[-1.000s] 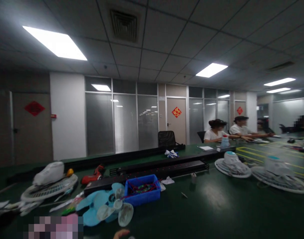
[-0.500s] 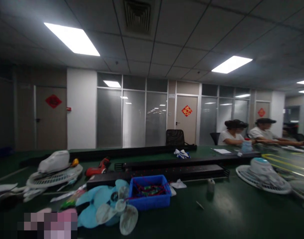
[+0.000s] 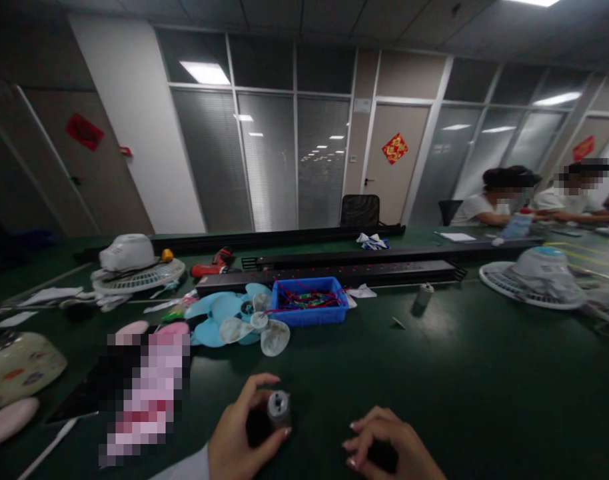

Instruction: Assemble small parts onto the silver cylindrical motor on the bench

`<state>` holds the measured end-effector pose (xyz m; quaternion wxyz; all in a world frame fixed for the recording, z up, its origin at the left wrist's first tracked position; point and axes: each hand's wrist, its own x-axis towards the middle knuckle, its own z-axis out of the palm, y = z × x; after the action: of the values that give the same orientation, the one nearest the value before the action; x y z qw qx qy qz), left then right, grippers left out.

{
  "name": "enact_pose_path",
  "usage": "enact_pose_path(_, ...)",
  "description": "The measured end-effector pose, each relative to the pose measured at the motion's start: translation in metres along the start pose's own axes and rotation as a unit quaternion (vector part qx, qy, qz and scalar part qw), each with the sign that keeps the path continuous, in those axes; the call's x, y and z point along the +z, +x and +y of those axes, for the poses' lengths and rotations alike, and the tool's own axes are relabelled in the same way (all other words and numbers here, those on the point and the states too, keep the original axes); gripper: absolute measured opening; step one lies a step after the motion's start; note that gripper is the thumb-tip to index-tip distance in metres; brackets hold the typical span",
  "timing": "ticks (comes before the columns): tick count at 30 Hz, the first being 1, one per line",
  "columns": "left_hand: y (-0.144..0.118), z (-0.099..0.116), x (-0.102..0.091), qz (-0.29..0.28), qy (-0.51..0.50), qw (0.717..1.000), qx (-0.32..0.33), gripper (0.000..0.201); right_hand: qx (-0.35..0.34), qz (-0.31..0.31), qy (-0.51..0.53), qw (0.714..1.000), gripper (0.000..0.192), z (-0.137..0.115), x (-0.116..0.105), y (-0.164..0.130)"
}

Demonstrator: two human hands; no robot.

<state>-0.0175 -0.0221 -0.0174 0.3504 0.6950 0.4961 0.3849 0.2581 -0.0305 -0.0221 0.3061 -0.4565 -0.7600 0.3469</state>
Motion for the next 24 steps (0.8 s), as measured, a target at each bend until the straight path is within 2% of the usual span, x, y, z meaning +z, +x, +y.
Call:
enact_pose_path(3,0.002,0.004,-0.004,-0.020,-0.009,1.000,-0.018,0.054,0.013,0.015,0.011,1.000,0.016,0.000,-0.001,0.010)
enact_pose_path(5,0.006,0.005,-0.006,-0.031,-0.022,0.999,-0.018,0.055,0.013,0.040,0.039,0.998,0.017,-0.005,0.000,0.027)
enact_pose_path(9,0.018,0.004,-0.008,-0.058,-0.032,0.998,-0.002,0.053,-0.080,0.122,0.096,0.985,0.017,-0.033,0.013,0.077)
enact_pose_path(12,0.021,0.001,-0.010,-0.065,-0.026,0.997,0.027,0.045,-0.133,0.090,0.115,0.980,0.012,-0.057,0.030,0.101)
enact_pose_path(16,0.019,-0.002,-0.011,-0.061,-0.021,0.997,0.044,0.040,-0.140,0.028,0.116,0.983,0.012,-0.069,0.042,0.104)
enact_pose_path(20,0.015,-0.001,-0.007,-0.062,-0.031,0.997,0.041,0.040,-0.156,0.020,0.107,0.982,0.013,-0.067,0.038,0.098)
enact_pose_path(24,0.007,0.007,0.003,-0.006,-0.020,0.999,0.026,0.032,-0.197,0.000,0.048,0.979,0.016,-0.064,0.031,0.095)
